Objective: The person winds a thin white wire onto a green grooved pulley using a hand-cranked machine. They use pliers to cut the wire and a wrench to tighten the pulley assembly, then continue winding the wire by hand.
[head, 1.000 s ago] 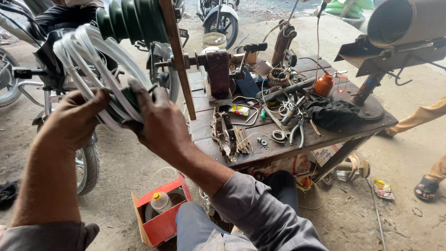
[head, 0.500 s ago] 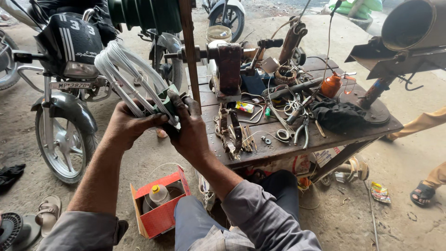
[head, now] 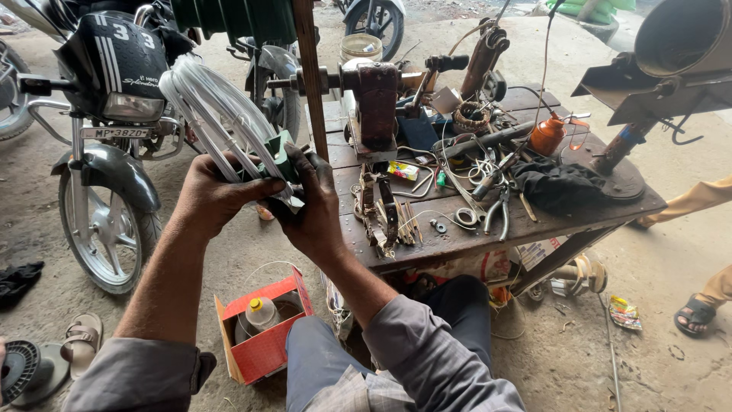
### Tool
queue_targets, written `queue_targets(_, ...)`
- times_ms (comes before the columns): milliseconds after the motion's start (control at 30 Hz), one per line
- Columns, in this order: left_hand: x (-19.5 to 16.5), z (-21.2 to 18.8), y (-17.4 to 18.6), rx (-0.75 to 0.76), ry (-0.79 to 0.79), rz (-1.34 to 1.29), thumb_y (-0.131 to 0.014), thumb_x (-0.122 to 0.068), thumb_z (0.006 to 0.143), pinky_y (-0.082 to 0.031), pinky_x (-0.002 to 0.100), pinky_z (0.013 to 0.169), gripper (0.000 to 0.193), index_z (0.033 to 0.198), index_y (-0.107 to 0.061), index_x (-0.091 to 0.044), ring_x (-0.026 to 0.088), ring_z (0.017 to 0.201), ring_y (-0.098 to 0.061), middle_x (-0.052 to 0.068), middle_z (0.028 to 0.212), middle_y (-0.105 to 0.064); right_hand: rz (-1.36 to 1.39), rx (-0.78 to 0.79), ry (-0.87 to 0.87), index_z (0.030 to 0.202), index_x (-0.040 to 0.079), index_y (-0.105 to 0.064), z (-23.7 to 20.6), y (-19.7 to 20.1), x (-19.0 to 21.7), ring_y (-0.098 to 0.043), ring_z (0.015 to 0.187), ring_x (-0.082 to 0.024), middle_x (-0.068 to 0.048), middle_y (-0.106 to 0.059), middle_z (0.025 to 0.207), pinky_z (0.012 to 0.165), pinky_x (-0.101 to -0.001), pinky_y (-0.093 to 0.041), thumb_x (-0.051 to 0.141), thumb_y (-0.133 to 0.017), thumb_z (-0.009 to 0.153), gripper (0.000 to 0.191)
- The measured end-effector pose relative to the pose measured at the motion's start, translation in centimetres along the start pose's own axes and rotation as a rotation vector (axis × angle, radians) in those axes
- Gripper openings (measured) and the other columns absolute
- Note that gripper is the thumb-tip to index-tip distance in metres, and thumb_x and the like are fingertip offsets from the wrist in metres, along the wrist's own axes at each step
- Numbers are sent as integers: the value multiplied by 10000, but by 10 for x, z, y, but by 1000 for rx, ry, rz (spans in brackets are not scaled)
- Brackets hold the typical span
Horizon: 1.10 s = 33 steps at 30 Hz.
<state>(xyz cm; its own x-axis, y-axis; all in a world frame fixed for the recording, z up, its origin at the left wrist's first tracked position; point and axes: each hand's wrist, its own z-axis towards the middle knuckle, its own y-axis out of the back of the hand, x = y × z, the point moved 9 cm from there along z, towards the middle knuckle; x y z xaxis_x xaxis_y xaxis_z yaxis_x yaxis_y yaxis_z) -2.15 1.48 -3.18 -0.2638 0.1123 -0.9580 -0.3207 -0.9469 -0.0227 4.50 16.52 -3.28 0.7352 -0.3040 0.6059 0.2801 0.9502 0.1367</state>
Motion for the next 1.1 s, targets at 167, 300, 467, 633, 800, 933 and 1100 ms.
queue_targets(167,2,6,2,-26,-73,-26,-897,-31,750,-641,303,824,343,1057,-745,-13,150,923,-747,69,1010,-771,-14,32,23,1628,157,-332,-1,2,5,-616,1327,-324,-197,-441,1469,1020,-382,-650,174,-834,924,864)
queue_targets(300,2,18,3,-37,-98,9,-905,-37,759,-635,296,807,323,1041,-750,-9,152,898,-740,75,993,-773,25,55,-78,1627,137,-327,-1,4,4,-586,1371,-355,-226,-408,1537,983,-379,-653,203,-828,915,873)
queue_targets(467,-2,30,3,-78,-80,126,-915,-68,747,-639,285,815,330,1026,-746,-17,132,890,-739,60,983,-774,13,38,-121,1612,125,-351,-3,13,9,-573,1365,-357,-224,-415,1543,962,-391,-643,207,-828,905,856)
queue_targets(633,-14,33,6,-96,-88,297,-936,-121,739,-638,289,808,354,1034,-753,-48,116,889,-733,47,986,-778,-72,64,-225,1506,83,-478,-18,36,-2,-644,1270,-271,-190,-474,1499,920,-337,-656,178,-832,896,712)
queue_targets(800,-19,40,6,-83,-71,478,-953,-199,716,-643,313,813,394,1036,-762,-73,123,879,-743,46,977,-783,-42,118,-265,1358,46,-590,-43,62,-12,-724,1071,-207,-154,-604,1337,742,-285,-667,144,-809,878,536)
queue_targets(933,-20,45,1,-30,-70,492,-949,-264,708,-660,338,839,431,1051,-757,-87,128,893,-755,45,985,-789,-76,183,-258,1281,35,-639,-66,86,-22,-757,966,-187,-137,-668,1229,715,-278,-677,155,-793,904,425)
queue_targets(1100,-32,54,0,1,-119,718,-956,-320,708,-642,364,870,490,1100,-750,-110,157,937,-759,43,1020,-787,-124,141,-226,1225,54,-687,-97,127,-31,-757,862,-149,-79,-748,1024,738,-270,-654,169,-777,933,326)
